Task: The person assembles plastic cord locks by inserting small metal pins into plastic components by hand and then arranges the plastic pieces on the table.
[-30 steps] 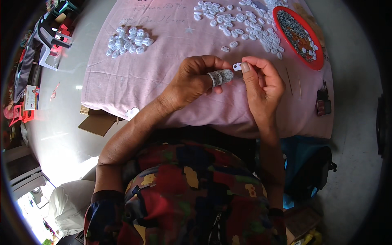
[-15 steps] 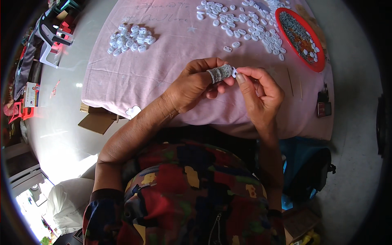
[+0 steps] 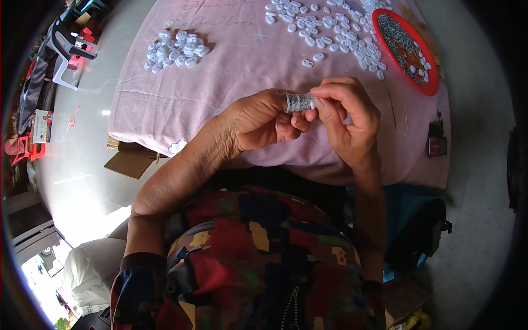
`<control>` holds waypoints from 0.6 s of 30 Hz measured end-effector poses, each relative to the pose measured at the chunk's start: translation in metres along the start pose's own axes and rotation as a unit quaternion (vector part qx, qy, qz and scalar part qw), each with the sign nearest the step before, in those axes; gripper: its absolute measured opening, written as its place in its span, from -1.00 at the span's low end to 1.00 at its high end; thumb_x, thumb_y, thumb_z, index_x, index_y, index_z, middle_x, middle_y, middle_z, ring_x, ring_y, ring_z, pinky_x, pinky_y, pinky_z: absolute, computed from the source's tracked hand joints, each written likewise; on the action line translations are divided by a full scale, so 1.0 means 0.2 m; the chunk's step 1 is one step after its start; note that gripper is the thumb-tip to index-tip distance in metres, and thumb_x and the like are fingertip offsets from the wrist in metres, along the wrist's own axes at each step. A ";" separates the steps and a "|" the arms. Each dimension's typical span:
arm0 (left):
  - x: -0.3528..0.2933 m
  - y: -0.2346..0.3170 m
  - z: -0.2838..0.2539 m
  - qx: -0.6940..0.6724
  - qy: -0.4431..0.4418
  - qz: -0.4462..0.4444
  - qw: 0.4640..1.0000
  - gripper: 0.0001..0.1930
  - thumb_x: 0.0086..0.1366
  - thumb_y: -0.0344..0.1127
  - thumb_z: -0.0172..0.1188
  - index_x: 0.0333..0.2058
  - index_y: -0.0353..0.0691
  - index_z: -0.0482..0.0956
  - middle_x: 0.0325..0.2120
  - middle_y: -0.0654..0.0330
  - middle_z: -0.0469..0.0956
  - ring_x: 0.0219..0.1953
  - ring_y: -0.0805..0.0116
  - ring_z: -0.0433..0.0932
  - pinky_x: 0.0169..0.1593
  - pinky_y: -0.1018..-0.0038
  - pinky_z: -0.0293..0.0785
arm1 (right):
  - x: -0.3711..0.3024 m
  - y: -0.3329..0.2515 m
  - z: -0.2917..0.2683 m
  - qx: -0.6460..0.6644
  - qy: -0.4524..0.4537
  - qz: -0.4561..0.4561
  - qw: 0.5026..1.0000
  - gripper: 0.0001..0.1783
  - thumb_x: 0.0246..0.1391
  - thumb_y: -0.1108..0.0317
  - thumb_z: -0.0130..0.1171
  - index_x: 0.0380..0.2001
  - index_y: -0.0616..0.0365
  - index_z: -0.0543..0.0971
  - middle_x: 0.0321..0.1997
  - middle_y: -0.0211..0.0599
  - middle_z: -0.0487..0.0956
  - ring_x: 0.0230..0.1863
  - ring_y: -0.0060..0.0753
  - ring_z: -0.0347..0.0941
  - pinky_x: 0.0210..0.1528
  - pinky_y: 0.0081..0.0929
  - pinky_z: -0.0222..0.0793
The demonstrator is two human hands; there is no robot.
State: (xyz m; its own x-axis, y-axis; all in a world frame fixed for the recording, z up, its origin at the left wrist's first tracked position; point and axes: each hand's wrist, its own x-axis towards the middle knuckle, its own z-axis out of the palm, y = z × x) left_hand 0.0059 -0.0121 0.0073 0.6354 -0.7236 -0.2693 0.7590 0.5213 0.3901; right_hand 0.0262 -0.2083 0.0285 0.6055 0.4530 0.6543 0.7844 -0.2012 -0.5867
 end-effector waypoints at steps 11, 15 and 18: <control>-0.01 -0.01 0.01 0.110 0.042 0.114 0.987 -0.73 0.36 -0.48 0.01 0.01 -0.43 0.43 -0.26 0.07 0.60 -0.37 0.50 0.57 -0.42 0.69 0.47 | -0.04 -0.01 0.03 0.012 0.024 0.160 0.987 -0.89 0.13 0.53 0.19 -0.25 0.25 0.58 -0.37 -0.48 0.56 -0.42 -0.75 0.42 -0.44 -0.77 0.26; 0.00 -0.02 -0.01 0.124 0.049 0.121 0.984 -0.72 0.35 -0.50 0.05 0.01 -0.43 0.45 -0.29 0.07 0.62 -0.40 0.50 0.57 -0.42 0.68 0.50 | -0.07 0.00 0.04 0.110 0.054 0.213 0.969 -0.87 0.16 0.53 0.17 -0.21 0.29 0.59 -0.31 -0.46 0.57 -0.30 -0.74 0.45 -0.26 -0.76 0.34; -0.02 -0.01 0.04 0.230 0.112 0.154 0.954 -0.72 0.35 -0.49 0.06 0.01 -0.42 0.48 -0.32 0.07 0.64 -0.42 0.52 0.57 -0.41 0.68 0.50 | -0.06 -0.02 0.04 0.206 0.089 0.225 0.948 -0.85 0.18 0.55 0.16 -0.18 0.33 0.57 -0.26 -0.42 0.57 -0.23 -0.71 0.44 -0.13 -0.75 0.34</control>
State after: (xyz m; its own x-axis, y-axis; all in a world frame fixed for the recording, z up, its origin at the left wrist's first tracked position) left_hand 0.0000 -0.0140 0.0137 0.8721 -0.4256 -0.2413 0.4212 0.4022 0.8129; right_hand 0.0138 -0.2051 0.0190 0.9086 0.2405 0.3415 0.3439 0.0332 -0.9384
